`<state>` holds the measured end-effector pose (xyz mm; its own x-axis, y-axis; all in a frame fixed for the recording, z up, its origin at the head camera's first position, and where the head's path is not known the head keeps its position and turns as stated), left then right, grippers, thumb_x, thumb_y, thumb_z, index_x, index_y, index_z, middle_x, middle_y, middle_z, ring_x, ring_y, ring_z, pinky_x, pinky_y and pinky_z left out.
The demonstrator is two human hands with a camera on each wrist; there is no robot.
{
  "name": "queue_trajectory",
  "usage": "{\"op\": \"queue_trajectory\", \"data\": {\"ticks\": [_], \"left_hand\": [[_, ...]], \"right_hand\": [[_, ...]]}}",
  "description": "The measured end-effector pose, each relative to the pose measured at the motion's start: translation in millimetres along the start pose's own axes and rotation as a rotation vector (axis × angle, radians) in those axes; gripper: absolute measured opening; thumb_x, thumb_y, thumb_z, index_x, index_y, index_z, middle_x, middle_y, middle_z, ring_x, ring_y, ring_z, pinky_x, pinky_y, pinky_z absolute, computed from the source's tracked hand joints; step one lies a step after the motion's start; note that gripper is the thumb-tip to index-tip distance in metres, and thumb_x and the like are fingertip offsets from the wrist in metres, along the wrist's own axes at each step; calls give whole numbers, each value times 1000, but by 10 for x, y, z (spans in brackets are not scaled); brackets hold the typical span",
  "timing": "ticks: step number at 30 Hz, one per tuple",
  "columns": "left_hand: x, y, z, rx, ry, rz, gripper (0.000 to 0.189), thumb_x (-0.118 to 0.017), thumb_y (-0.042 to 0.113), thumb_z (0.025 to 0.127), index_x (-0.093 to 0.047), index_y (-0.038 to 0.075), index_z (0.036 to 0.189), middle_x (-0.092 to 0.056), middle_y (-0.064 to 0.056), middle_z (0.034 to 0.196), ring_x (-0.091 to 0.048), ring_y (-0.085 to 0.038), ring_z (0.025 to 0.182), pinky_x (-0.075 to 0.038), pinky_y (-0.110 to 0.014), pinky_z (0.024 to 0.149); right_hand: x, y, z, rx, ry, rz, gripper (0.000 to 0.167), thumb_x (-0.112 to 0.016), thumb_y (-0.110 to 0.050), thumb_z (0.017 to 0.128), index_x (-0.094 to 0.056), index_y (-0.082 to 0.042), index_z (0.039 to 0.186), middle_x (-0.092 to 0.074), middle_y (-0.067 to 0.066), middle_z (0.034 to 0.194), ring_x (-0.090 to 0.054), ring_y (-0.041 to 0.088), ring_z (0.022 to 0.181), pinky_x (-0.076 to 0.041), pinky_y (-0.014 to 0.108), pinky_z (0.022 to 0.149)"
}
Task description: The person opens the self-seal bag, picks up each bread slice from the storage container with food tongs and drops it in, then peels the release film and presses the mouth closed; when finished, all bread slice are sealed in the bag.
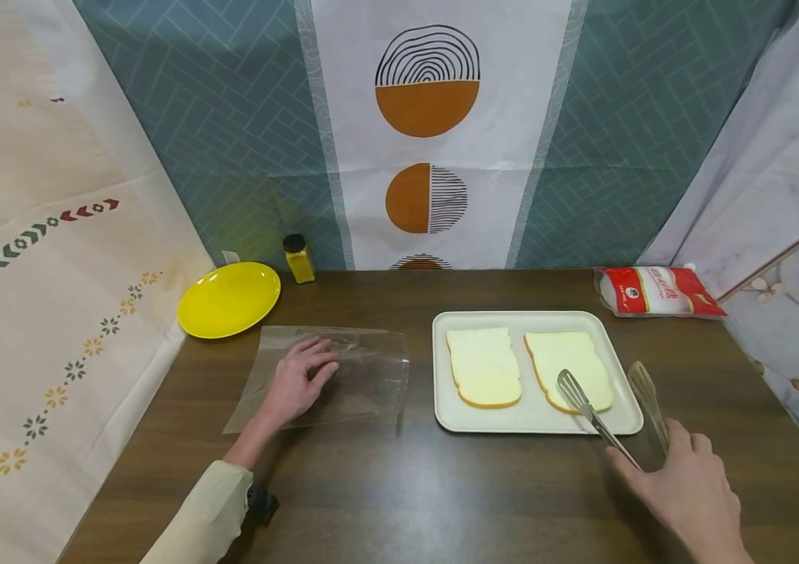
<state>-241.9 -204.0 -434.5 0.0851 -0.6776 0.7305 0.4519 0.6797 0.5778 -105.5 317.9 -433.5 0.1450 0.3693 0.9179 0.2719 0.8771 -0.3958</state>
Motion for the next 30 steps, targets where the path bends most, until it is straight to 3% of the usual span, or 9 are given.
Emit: {"op": "queue_trajectory", "data": {"ticks": [6,13,21,30], "left_hand": [[-11,4,-4,-7,7,7,23,-72,8,92,-74,0,114,-62,-22,130,-46,-42,132,-35,-62,106],[-8,8,-4,-21,14,12,22,-73,8,92,-75,-1,113,-63,-22,129,-47,-43,131,-36,-62,105],[3,12,-13,-36,20,17,21,-73,6,92,-75,-1,112,-63,-23,128,-48,-44,130,-37,-63,104],[17,63,-14,-62,35,10,20,-73,6,91,-75,-2,109,-64,-24,127,-49,-46,128,-37,-64,103]], "right_hand": [[-84,-106,-27,5,-28,-7,105,-71,-68,79,-38,13,136,-40,40,121,-45,62,103,-43,73,60],[-85,-168,-64,19,-5,-11,103,-73,-67,78,-39,13,134,-41,40,118,-46,61,100,-44,72,57],[-161,-242,-29,-42,-72,-37,109,-71,-69,79,-35,17,136,-40,43,117,-46,61,102,-46,71,60],[-193,-427,-67,34,90,-22,82,-75,-50,81,-44,18,115,-46,39,97,-52,59,82,-43,67,49]]}}
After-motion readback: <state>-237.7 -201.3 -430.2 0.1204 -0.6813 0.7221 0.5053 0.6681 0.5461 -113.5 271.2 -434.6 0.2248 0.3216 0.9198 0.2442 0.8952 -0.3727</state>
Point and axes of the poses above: each hand's wrist, its own z-axis towards the middle knuckle, its own x-axis out of the back of the hand, y = z × x, the point moved 8 cm from there along z, towards the middle knuckle
